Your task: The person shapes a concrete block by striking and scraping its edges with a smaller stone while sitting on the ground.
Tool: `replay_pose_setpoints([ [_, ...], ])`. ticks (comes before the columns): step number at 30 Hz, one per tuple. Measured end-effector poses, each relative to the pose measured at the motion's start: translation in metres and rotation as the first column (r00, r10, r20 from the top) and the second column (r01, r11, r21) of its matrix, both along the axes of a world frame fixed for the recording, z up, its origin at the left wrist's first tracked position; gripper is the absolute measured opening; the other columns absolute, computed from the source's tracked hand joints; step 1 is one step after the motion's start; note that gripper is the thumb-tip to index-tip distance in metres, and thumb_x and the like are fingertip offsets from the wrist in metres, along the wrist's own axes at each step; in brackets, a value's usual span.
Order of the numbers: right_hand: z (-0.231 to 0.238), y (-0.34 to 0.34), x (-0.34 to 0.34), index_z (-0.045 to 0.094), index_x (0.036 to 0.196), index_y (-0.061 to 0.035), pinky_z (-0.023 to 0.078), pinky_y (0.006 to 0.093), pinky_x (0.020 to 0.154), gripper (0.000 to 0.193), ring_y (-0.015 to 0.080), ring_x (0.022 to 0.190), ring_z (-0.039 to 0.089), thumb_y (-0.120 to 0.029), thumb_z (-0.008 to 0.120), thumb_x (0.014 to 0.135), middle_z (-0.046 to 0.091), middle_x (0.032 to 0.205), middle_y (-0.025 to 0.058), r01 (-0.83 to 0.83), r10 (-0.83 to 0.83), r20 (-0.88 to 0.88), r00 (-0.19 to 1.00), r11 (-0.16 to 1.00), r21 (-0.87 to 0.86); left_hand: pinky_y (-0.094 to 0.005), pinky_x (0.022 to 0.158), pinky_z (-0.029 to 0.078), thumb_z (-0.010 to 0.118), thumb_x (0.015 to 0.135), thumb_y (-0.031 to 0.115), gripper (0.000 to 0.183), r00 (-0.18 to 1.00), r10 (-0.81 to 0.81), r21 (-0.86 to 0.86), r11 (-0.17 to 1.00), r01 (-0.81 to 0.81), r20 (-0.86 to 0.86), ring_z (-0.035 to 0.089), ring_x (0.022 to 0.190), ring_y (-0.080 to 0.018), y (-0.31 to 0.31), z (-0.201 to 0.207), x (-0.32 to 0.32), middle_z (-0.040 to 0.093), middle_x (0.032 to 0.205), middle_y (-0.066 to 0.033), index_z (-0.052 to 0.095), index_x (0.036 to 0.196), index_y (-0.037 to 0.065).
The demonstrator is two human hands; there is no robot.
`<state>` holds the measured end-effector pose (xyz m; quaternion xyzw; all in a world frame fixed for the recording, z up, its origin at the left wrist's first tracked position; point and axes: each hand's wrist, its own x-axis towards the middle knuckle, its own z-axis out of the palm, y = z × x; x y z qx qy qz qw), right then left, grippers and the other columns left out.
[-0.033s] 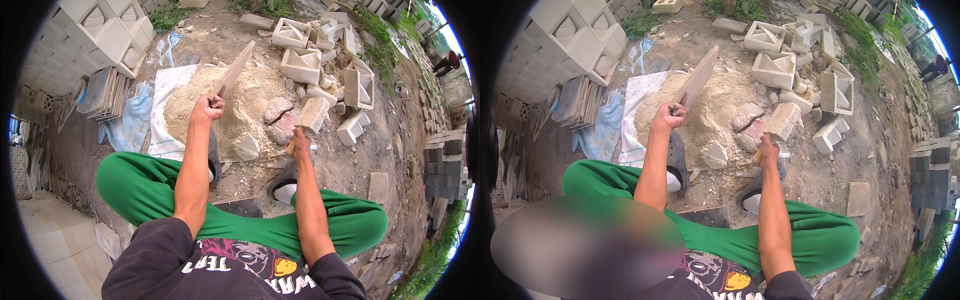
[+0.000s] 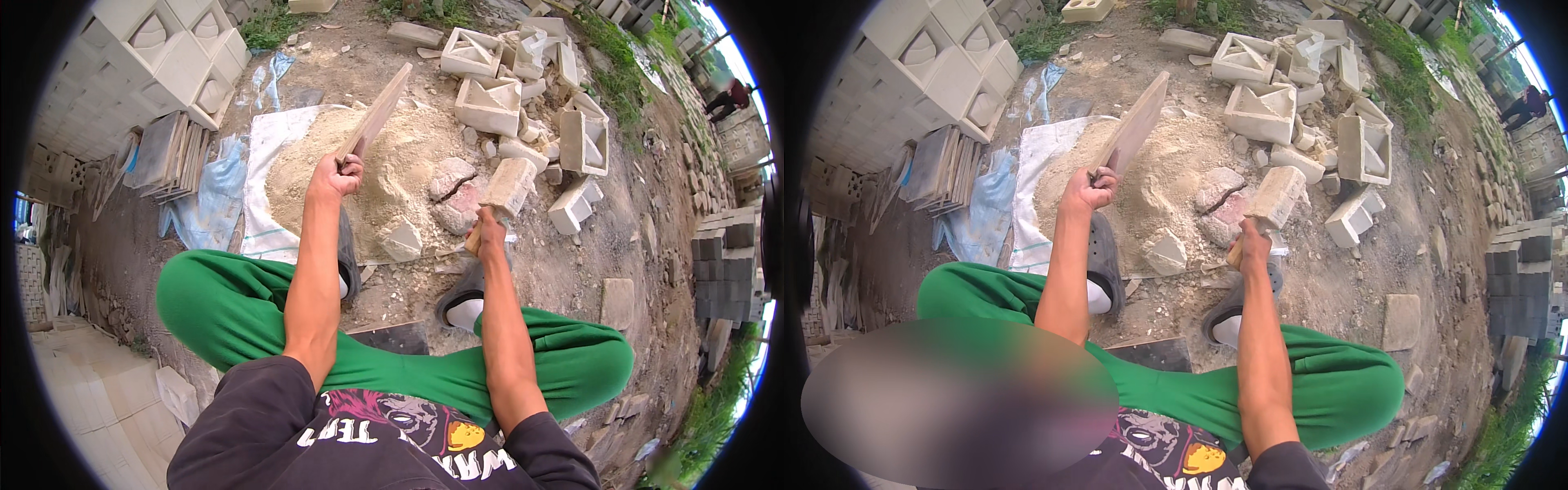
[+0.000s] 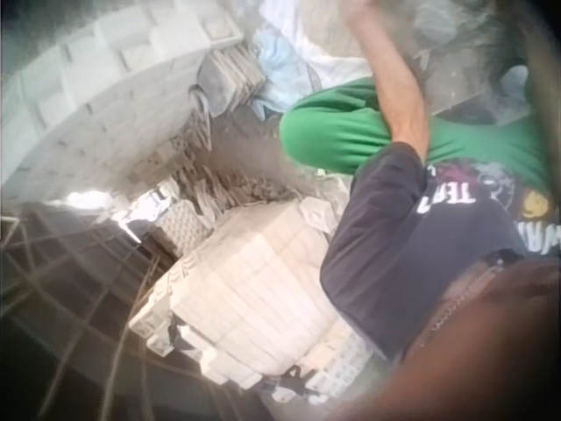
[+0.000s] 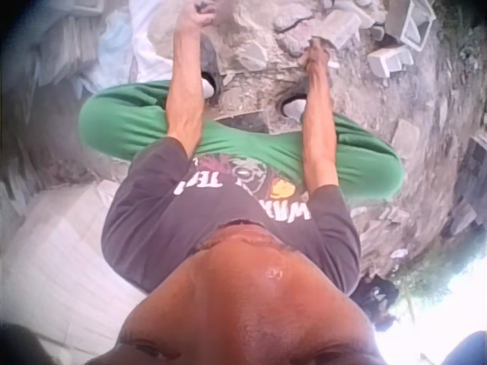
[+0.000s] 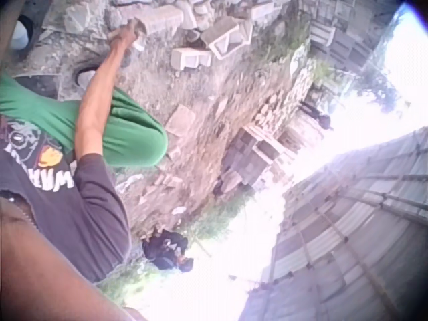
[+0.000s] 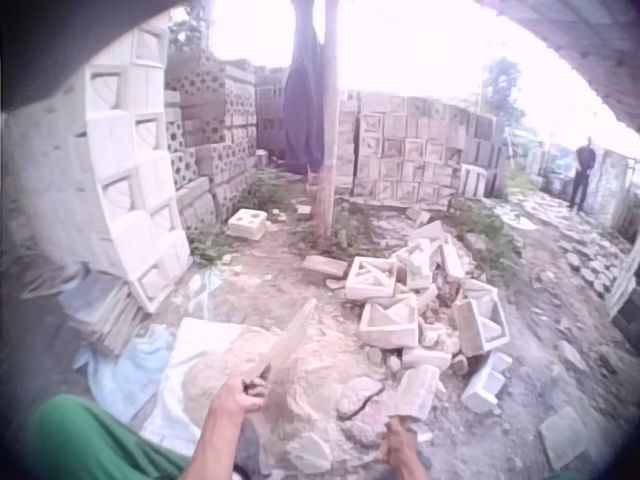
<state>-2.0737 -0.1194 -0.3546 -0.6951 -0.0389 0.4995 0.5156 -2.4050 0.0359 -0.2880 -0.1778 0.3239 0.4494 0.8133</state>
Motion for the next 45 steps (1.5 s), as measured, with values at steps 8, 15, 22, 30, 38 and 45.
replay_pose_setpoints([
  [8, -0.007, -0.006, 0.006, 0.058, 0.091, 0.0000, 0.052, 0.0366, 0.044, 0.027, 0.0219, 0.051, 0.058, -0.021, 0.072, 0.081, 0.057, 0.071, 0.0094, 0.028, -0.029, -0.038, 0.999, 0.999, -0.028, -0.0196, 0.038, 0.034, 0.040, 0.100, 0.006, 0.037, 0.984, 0.031, -0.258, 0.966, 0.016, 0.175, 0.051, 0.058, -0.0116, 0.020, 0.021, -0.005, 0.071, 0.105, -0.0122, 0.049, 0.135, -0.004],
  [15, -0.012, -0.007, 0.002, 0.059, 0.087, 0.0018, 0.051, 0.0358, 0.043, 0.028, 0.0217, 0.049, 0.058, -0.021, 0.073, 0.081, 0.057, 0.069, 0.0099, 0.070, -0.073, -0.081, 0.994, 0.997, -0.043, -0.0235, 0.042, 0.035, 0.046, 0.106, 0.035, 0.033, 0.750, 0.071, 0.303, 0.936, 0.177, -0.658, 0.054, 0.061, -0.0154, -0.011, -0.008, 0.040, 0.065, 0.094, -0.0083, 0.057, 0.112, 0.004],
  [22, -0.018, -0.017, 0.009, 0.059, 0.086, 0.0011, 0.052, 0.0370, 0.044, 0.027, 0.0225, 0.050, 0.059, -0.020, 0.073, 0.079, 0.058, 0.069, 0.0100, 0.091, -0.093, -0.032, 0.995, 0.994, -0.059, -0.0286, 0.050, 0.040, 0.047, 0.105, 0.042, 0.041, 0.565, 0.060, 0.329, 0.861, 0.388, -0.823, 0.053, 0.063, -0.0110, -0.054, -0.030, 0.143, 0.060, 0.082, -0.0030, 0.059, 0.103, 0.003],
  [30, -0.029, -0.030, 0.019, 0.059, 0.090, 0.0019, 0.052, 0.0374, 0.042, 0.029, 0.0222, 0.047, 0.059, -0.020, 0.073, 0.078, 0.059, 0.068, 0.0100, 0.238, -0.238, 0.021, 0.971, 0.971, -0.012, -0.0377, 0.079, 0.049, 0.048, 0.105, 0.040, 0.050, 0.452, -0.013, 0.287, 0.756, 0.588, -0.892, 0.061, 0.084, -0.0196, -0.093, -0.121, 0.203, 0.064, 0.093, -0.0111, 0.054, 0.117, -0.007],
  [38, -0.032, -0.031, 0.010, 0.059, 0.093, 0.0003, 0.051, 0.0364, 0.042, 0.026, 0.0211, 0.048, 0.059, -0.018, 0.072, 0.079, 0.059, 0.068, 0.0089, 0.225, -0.225, 0.041, 0.973, 0.974, 0.012, -0.0367, 0.066, 0.060, 0.054, 0.102, 0.042, 0.060, 0.354, -0.472, -0.019, 0.621, 0.784, -0.808, 0.068, 0.091, -0.0258, -0.119, -0.151, 0.188, 0.062, 0.116, -0.0240, 0.049, 0.123, -0.014],
  [45, -0.042, -0.037, -0.006, 0.062, 0.090, -0.0003, 0.050, 0.0359, 0.042, 0.026, 0.0213, 0.047, 0.059, -0.019, 0.074, 0.078, 0.059, 0.068, 0.0089, 0.086, -0.080, 0.092, 0.992, 0.995, -0.059, -0.0337, 0.051, 0.058, 0.059, 0.098, 0.046, 0.058, 0.237, -0.567, -0.186, 0.587, 0.788, -0.789, 0.070, 0.061, -0.0244, -0.125, -0.153, 0.181, 0.071, 0.081, -0.0192, 0.064, 0.098, -0.012],
])
